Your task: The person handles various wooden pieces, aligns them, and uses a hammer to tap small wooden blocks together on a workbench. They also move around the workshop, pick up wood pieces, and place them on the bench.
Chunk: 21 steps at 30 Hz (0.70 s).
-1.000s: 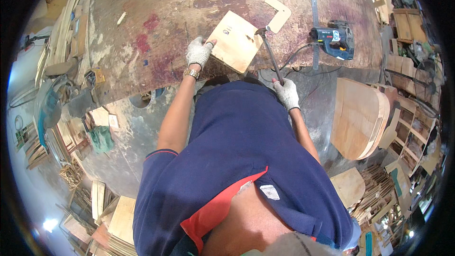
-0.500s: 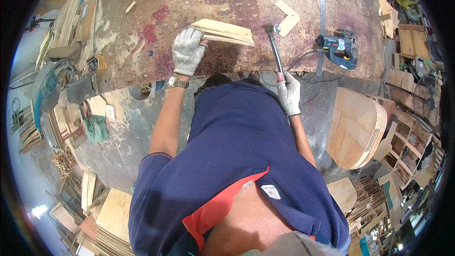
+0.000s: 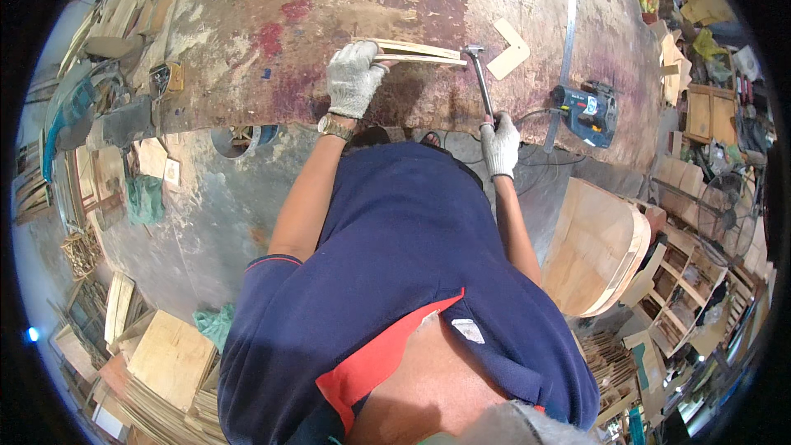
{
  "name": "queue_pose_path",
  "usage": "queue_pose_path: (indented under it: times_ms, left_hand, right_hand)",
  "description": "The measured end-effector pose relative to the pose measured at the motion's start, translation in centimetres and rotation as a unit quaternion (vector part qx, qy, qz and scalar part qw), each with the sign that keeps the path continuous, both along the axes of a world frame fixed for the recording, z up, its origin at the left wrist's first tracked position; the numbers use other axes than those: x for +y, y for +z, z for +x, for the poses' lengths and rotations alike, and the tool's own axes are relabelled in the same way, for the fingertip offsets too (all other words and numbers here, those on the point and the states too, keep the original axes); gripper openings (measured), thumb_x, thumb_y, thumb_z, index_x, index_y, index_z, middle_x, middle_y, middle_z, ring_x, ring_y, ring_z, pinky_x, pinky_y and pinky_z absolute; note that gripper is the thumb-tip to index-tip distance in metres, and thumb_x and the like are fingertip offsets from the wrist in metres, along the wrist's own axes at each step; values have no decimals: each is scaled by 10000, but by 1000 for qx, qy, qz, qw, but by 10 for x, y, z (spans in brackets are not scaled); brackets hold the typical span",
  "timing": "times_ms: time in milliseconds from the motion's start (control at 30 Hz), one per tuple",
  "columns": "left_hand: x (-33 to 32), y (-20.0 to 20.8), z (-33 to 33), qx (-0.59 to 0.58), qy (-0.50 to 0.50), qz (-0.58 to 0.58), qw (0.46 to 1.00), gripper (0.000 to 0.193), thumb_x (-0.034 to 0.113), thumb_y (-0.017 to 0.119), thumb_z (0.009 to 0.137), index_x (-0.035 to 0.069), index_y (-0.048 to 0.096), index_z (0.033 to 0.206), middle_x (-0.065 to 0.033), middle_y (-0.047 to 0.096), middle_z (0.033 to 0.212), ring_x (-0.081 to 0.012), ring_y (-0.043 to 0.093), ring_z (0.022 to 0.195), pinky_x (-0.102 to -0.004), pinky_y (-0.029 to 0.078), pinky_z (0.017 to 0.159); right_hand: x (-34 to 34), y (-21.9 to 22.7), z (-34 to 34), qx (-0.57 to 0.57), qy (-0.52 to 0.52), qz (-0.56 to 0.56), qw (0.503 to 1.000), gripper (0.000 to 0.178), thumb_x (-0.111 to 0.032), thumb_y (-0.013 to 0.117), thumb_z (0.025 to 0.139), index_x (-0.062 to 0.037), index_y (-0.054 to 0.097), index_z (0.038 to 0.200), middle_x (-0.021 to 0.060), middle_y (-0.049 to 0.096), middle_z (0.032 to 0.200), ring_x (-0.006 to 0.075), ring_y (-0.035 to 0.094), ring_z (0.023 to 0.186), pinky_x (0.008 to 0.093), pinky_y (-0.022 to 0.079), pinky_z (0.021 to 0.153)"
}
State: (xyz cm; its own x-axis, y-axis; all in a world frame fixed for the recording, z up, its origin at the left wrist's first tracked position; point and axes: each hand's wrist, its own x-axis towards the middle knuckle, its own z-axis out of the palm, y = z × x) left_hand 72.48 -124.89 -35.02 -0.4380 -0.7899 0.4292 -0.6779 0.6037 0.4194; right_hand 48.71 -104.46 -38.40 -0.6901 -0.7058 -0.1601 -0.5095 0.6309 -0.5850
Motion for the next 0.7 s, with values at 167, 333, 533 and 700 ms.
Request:
queue_pose_path:
  times_ms: [167, 333, 533, 700]
  left_hand:
    - [27, 14, -18, 15, 15, 59, 998, 326, 419, 770, 843, 111, 666, 825, -114, 680, 777, -338, 670, 703, -437, 508, 628]
    - [47, 22, -23, 26, 10, 174, 984, 278, 366, 701, 931, 88, 696, 928, -142, 707, 837, -325, 689, 720, -414, 514, 612]
    - [25, 40, 7, 183, 6, 402, 897, 305, 157, 677, 947, 115, 646, 1247, -59, 699, 798, -213, 689, 665, -372, 544, 652]
    - [6, 42, 12, -69, -46, 168, 982, 428, 238, 734, 870, 168, 644, 1283, -117, 664, 1008, -283, 677, 867, -402, 552, 773]
  right_hand:
    - [-38, 16, 19, -92, 77, -28, 992, 523, -471, 669, 937, -5, 598, 1163, 227, 699, 904, 385, 696, 867, 463, 529, 770]
    - [-87, 31, 73, -296, 171, -71, 937, 579, -542, 650, 958, -26, 562, 1206, 208, 696, 971, 270, 693, 907, 423, 538, 807]
    - [-119, 27, 94, -451, 22, -40, 891, 528, -391, 684, 952, 59, 537, 1186, 229, 698, 1014, 262, 732, 868, 374, 601, 681]
    - [-137, 23, 100, -429, 34, -65, 900, 437, -260, 654, 918, 74, 567, 1187, 215, 705, 1038, 259, 729, 865, 370, 611, 670]
